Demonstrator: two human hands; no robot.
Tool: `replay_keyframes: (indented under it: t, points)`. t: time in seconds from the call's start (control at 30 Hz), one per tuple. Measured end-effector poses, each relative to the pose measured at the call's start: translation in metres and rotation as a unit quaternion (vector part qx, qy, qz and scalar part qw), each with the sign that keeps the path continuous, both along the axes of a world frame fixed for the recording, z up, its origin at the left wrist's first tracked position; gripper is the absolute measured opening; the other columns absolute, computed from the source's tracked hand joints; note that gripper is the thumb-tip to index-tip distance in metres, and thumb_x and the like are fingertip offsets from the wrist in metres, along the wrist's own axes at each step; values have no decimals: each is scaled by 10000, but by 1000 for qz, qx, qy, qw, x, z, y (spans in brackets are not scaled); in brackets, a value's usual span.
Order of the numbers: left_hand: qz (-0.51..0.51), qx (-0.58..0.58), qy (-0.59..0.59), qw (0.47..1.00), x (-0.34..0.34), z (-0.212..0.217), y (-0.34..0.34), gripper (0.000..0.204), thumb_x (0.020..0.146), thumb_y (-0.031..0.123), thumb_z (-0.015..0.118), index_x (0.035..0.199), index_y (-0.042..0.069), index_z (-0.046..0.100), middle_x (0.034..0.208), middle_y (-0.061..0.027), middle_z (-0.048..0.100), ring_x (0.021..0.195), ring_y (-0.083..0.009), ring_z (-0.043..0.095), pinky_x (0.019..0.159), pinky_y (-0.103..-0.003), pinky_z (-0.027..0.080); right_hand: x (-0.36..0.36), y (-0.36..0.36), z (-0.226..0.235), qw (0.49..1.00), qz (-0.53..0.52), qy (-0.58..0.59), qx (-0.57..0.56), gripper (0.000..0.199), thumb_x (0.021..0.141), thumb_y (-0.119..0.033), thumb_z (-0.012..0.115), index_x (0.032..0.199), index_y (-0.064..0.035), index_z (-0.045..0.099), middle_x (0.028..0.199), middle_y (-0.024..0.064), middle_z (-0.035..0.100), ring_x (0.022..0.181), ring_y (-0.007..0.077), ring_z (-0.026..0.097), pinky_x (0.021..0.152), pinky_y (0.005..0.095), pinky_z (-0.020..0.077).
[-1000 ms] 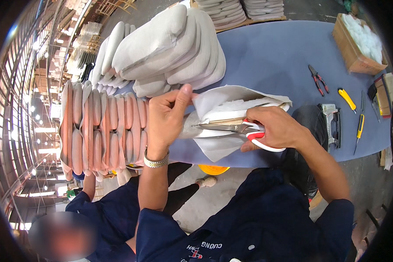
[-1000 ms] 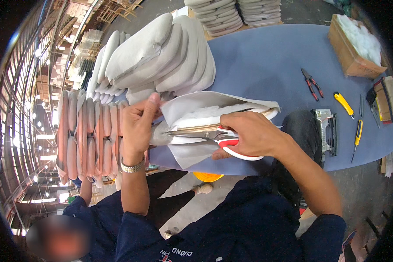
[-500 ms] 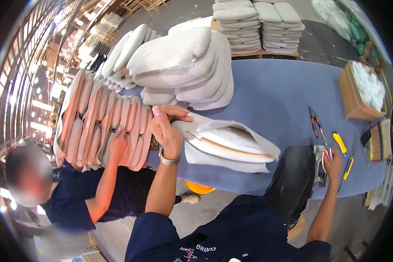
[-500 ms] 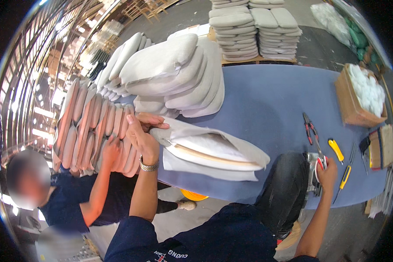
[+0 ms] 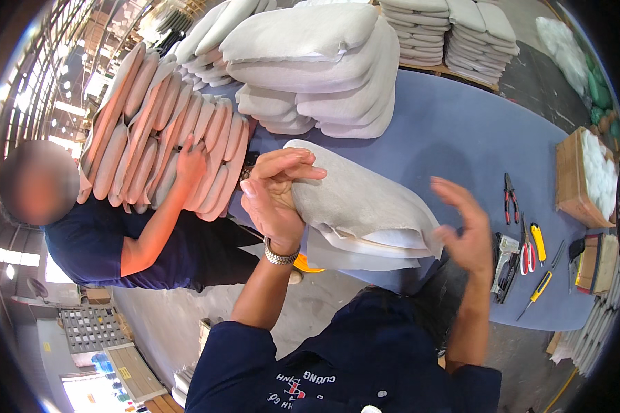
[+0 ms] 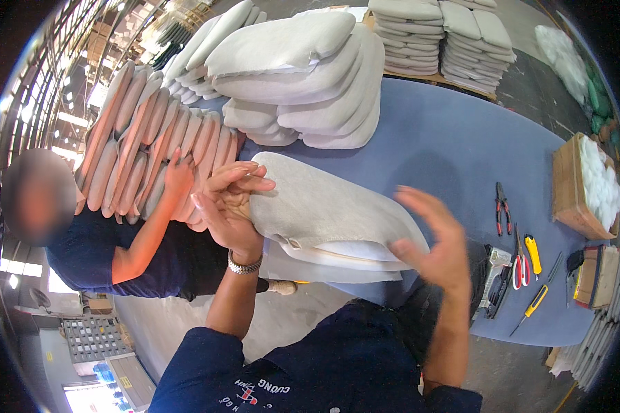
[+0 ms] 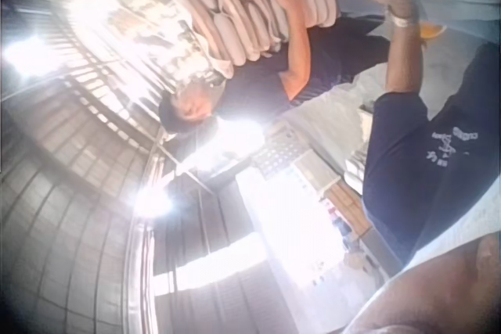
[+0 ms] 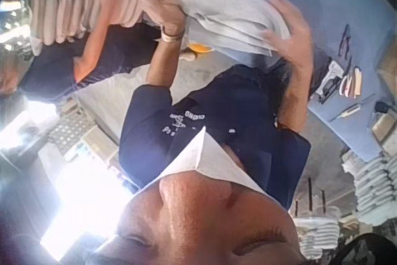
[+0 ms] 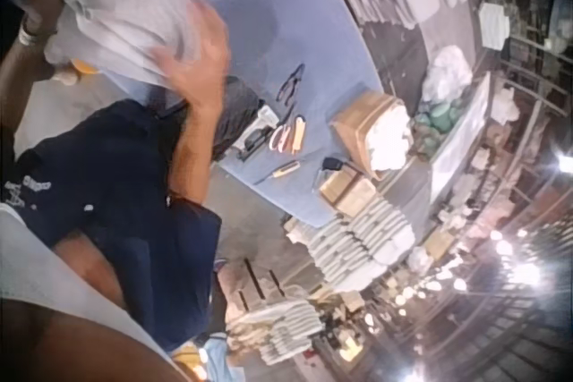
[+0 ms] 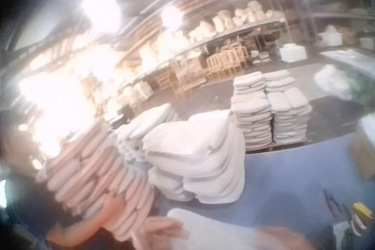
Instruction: The person works at a table in a workshop, handling a white cushion cover. They use scissors to trim excess fabric and a staple gun to secure the cover onto a cushion insert. The person repeatedly adjusts the fabric and staples the edges to complete the assembly.
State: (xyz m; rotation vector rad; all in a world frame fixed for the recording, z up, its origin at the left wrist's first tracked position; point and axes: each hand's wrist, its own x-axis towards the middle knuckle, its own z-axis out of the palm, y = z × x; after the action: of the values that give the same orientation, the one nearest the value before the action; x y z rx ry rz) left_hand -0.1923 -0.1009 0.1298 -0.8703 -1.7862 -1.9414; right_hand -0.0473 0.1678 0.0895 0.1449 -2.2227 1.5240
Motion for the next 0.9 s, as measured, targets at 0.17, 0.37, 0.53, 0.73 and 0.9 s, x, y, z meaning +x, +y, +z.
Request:
replay_keyframes:
  t: [0.17,0.37,0.53,0.73,0.9]
  points:
    - [6,95,-58,994,4,-5,1,677,1137,422,193,1290,-114,578,1255,-286,620,1134,-351,662,1031,-449,495,-36,-76,10,986,111,86,87,478,768,-54,752,1245,-41,725,1342,144,688,1220,331,662,1075,431,499]
    - [19,73,-187,980,12,-20,-1,579,1112,325,318,1515,-77,426,1562,-220,447,1438,-291,446,1211,-398,315,-1,-115,0,995,82,52,39,531,737,51,669,1257,-42,723,1342,156,686,1252,325,657,1065,415,527]
    - [-67,99,-287,950,27,-5,6,680,1016,242,440,1608,-45,270,1671,-173,300,1518,-255,322,1243,-380,238,-4,-84,31,971,203,31,-124,661,1061,-515,483,1432,23,582,1422,234,617,1343,373,586,1159,476,417]
    - [-165,-18,-204,965,36,-12,31,838,959,210,508,1625,-80,90,1720,-232,91,1597,-326,101,1275,-405,105,-70,-54,37,971,-23,50,-233,902,1063,-659,293,1628,36,189,1705,214,195,1577,322,211,1274,466,148]
    - [-215,-53,-143,965,47,-14,45,916,960,282,550,1627,-79,35,1700,-320,-19,1592,-425,-60,1273,-489,35,-54,-103,33,974,45,-6,-221,976,1027,-694,356,1642,28,126,1721,192,141,1582,311,185,1272,422,159]
